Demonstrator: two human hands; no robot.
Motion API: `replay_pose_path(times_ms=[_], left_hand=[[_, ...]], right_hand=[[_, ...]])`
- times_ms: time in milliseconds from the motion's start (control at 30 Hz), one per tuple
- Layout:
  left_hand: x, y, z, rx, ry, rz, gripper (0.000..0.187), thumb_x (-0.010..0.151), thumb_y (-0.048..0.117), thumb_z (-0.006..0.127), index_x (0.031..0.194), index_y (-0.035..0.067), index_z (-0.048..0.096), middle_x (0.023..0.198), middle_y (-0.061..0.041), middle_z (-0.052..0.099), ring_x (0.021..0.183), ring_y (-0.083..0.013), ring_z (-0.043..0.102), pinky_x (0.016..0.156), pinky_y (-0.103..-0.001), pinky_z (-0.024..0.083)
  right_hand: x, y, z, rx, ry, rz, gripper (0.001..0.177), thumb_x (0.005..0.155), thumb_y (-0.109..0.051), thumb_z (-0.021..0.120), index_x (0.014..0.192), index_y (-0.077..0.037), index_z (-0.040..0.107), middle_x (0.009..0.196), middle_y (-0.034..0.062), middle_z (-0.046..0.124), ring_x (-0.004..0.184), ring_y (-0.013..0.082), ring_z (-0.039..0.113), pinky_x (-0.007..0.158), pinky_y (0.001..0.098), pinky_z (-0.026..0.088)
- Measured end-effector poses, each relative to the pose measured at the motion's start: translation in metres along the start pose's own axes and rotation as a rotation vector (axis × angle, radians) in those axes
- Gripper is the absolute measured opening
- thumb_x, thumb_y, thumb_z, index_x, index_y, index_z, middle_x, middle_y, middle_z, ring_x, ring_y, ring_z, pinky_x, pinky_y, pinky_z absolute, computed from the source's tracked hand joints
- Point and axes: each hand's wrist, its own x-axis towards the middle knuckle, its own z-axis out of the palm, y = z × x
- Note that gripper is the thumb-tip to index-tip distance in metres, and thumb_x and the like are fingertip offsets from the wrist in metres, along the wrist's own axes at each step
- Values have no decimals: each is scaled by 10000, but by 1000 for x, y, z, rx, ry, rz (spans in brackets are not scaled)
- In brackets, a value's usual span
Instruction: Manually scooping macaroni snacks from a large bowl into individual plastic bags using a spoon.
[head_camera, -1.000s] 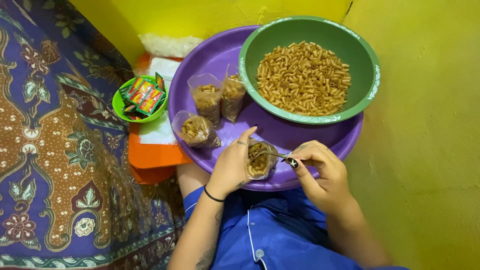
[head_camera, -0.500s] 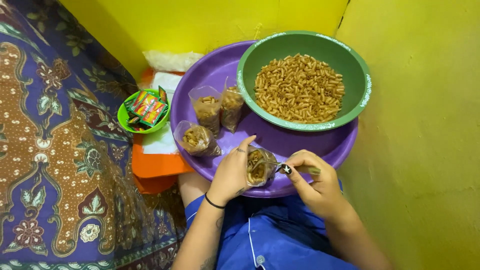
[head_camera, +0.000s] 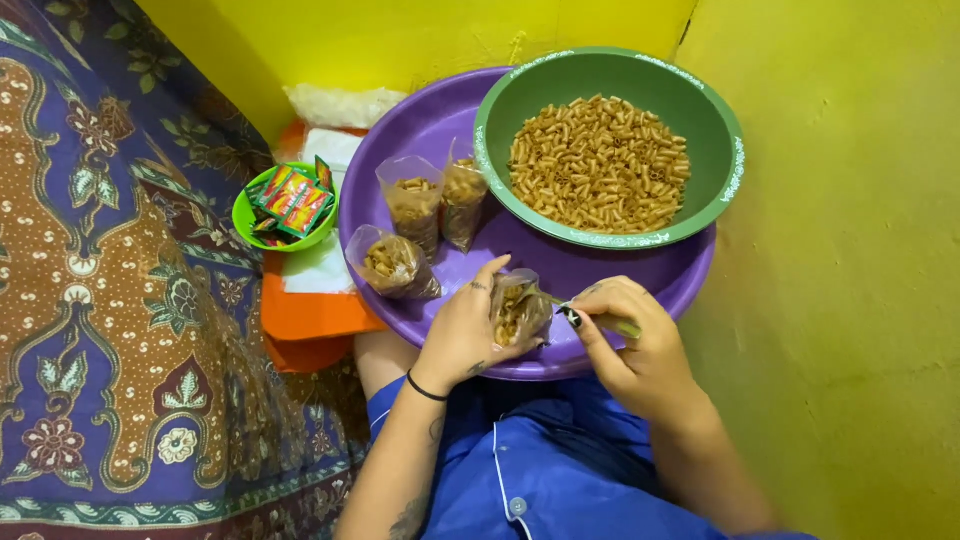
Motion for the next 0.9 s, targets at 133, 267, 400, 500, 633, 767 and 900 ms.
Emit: replay_pose_path(times_ms=[133,267,400,500,633,767,900], left_hand=[[1,-9,7,16,-30,-28,1025,662,279,888,1526,111,363,1208,-262,687,1206,-491,601,1029,-587,458],[-1,-12,7,19,44,-19,931,711,356,851,1495,113,411,1150,-275,698,1169,-496,618,1009,-590,469],[0,-15,7,29,75,22,931,723,451,801,1481,76,413,1178,-307,679,1181,-510,606,1016,-595,468],[-1,-2,0,-33,13,47,1080,609,309,898,1509,56,357,1205,-321,665,1200,-526,591,1021,-624,455],[0,-2,-1,-79,-42,52,1179,558,90,870,1558,66,245,1254,-326,635,1231,-556,550,1051,-620,427],[2,-21,10,-60,-2,19,1058,591,103,847,1531,117,363,1195,-264,688,1199,-509,593,1037,-574,448],[4,-22,11,1,68,38,1018,567,211,873,1483,119,439,1134,-205,722,1147,-467,633,1003,-557,468]], right_hand=[[-2,3,4,-2,-51,31,75,946,-16,684,876,-25,708,786,115,704,799,352,713,774,419,577],[0,-1,2,-9,-26,22,48,946,-30,687,905,-21,711,819,126,706,820,372,711,801,442,566],[0,3,4,-56,-49,11,39,950,-37,686,918,-24,706,836,137,711,842,392,707,803,460,561],[-2,7,10,-40,-89,71,43,944,-18,676,908,-24,699,838,140,725,843,399,709,792,473,560],[-1,6,5,-44,-22,41,61,949,-8,674,896,-13,704,829,148,716,838,404,713,796,467,562],[-4,5,5,20,49,50,52,947,-22,693,904,-4,715,839,141,711,832,377,705,824,444,562],[-4,14,13,-20,-14,50,56,938,6,691,882,0,696,828,156,709,839,399,709,793,468,567]])
